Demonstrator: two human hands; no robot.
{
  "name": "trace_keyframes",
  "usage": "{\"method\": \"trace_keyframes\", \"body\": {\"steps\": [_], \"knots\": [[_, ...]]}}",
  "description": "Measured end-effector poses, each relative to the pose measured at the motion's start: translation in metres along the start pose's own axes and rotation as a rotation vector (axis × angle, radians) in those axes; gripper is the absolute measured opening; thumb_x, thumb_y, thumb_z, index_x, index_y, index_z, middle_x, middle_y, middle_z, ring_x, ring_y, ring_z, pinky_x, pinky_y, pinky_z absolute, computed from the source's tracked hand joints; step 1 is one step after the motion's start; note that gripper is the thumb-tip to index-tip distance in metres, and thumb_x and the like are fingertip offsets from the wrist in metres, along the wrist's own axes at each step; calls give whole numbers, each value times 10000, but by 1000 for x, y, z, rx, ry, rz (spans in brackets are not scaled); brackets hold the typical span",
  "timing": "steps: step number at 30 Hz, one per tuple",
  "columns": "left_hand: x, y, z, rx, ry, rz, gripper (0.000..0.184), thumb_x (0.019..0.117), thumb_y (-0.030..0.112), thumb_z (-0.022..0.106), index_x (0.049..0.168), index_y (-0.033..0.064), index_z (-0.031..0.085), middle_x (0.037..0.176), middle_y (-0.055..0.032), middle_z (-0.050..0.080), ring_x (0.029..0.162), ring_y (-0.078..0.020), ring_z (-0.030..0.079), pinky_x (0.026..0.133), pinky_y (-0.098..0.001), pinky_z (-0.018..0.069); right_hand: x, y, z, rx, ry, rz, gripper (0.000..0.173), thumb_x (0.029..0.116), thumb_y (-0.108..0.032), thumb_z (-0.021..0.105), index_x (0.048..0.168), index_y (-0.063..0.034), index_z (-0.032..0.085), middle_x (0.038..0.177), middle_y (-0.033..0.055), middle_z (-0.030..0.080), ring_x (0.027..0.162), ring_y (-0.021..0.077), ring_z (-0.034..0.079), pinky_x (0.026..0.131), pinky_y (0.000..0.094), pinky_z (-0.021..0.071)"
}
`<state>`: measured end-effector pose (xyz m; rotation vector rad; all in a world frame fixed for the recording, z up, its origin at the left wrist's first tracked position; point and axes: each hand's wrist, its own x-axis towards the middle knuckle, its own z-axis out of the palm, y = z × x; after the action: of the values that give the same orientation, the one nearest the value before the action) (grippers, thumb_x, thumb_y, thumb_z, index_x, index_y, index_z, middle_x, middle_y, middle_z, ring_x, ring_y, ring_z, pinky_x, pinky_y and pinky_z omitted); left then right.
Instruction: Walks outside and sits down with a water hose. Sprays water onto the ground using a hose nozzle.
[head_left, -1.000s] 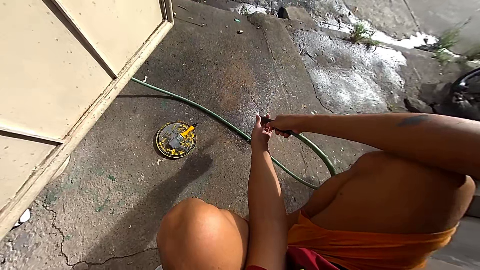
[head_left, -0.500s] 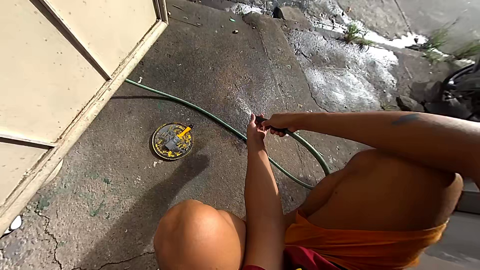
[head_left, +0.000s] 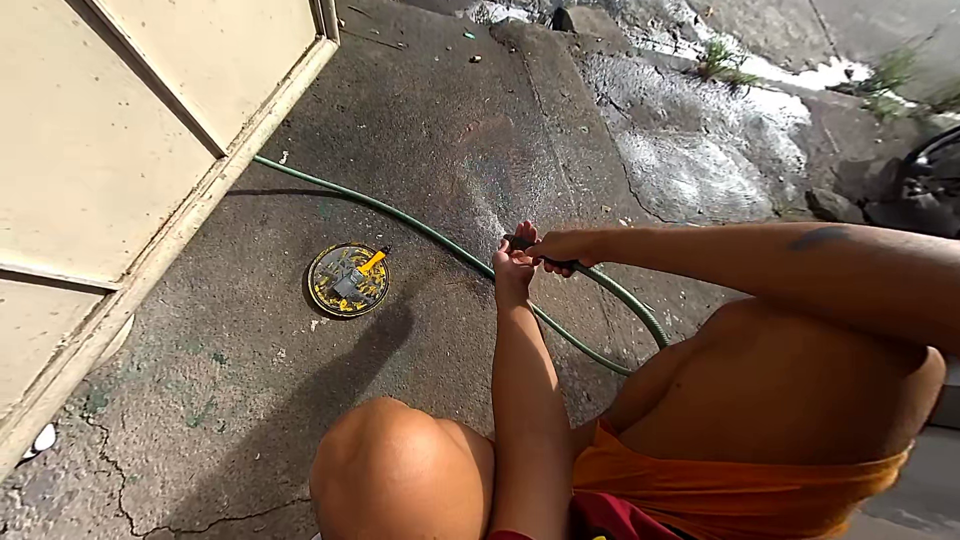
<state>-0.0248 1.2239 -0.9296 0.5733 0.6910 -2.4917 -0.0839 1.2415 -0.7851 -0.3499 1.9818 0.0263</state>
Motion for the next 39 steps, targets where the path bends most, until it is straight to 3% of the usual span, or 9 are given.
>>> {"method": "trace_keyframes", "body": {"steps": [3, 5, 12, 18, 21, 26, 30, 35, 39], "knots": [[2, 1, -11, -54, -7, -16, 415, 1097, 435, 322, 1033, 144, 611, 984, -17, 714, 938, -162, 709, 825, -348, 594, 2, 1, 0, -20, -18, 10, 397, 1107, -416, 437, 1033, -60, 597, 664, 22, 533, 463, 97, 478, 455, 246, 444], [4, 0, -20, 51, 50, -27, 378, 1082, 453, 391, 982, 171, 621, 934, 11, 704, 883, -136, 698, 765, -335, 590, 5, 6, 2, -46, -21, 18, 409, 1113, -417, 426, 1023, -52, 589, 654, 26, 534, 459, 98, 484, 452, 246, 445], [-2, -3, -15, 433, 329, 40, 406, 1052, 477, 511, 1110, 98, 642, 1044, -28, 700, 877, -112, 666, 718, -268, 551, 9, 21, 8, -139, 27, -23, 403, 1099, -396, 475, 952, -35, 577, 630, 41, 510, 472, 124, 498, 486, 280, 469], [-37, -1, -40, 517, 316, 212, 562, 1063, 576, 406, 1292, 94, 586, 1254, -40, 658, 1080, -106, 637, 890, -261, 526, 5, 25, 28, -273, 24, -163, 343, 1108, -321, 461, 1291, -41, 537, 783, 111, 570, 543, 183, 544, 523, 333, 496], [-22, 0, -70, 462, 452, 329, 663, 1084, 591, 263, 1281, 36, 568, 1181, -103, 666, 993, -165, 652, 822, -318, 539, 4, 22, 40, -372, 21, -221, 393, 1113, -357, 448, 1323, -40, 550, 815, 135, 568, 597, 219, 536, 577, 391, 487], [-28, 8, -94, 411, 694, 458, 655, 1119, 493, 210, 1296, -26, 567, 1172, -166, 654, 944, -206, 647, 802, -346, 538, 9, 13, 55, -527, -35, -305, 469, 1103, -439, 453, 1165, -13, 642, 771, 136, 594, 603, 231, 568, 608, 411, 509], [-36, 15, -91, 368, 767, 496, 595, 1113, 489, 272, 1223, -10, 578, 1048, -142, 614, 854, -197, 603, 746, -345, 526, 14, 2, 73, -618, -88, -341, 279, 1023, -288, 616, 967, -16, 646, 688, 113, 573, 553, 213, 556, 558, 400, 489], [-53, 26, -66, 274, 665, 549, 588, 1100, 512, 324, 1253, 9, 588, 1207, -143, 639, 1041, -236, 630, 881, -419, 532, 17, -17, 78, -660, -192, -387, 190, 999, -184, 623, 926, -9, 632, 638, 87, 538, 514, 177, 523, 529, 359, 464], [-49, 30, -70, 293, 570, 599, 554, 1075, 550, 363, 1173, 67, 618, 1091, -75, 665, 946, -190, 642, 804, -384, 538, 10, -29, 80, -652, -266, -426, 188, 1047, -199, 586, 1049, -13, 612, 681, 85, 545, 509, 165, 524, 528, 342, 488]]}}
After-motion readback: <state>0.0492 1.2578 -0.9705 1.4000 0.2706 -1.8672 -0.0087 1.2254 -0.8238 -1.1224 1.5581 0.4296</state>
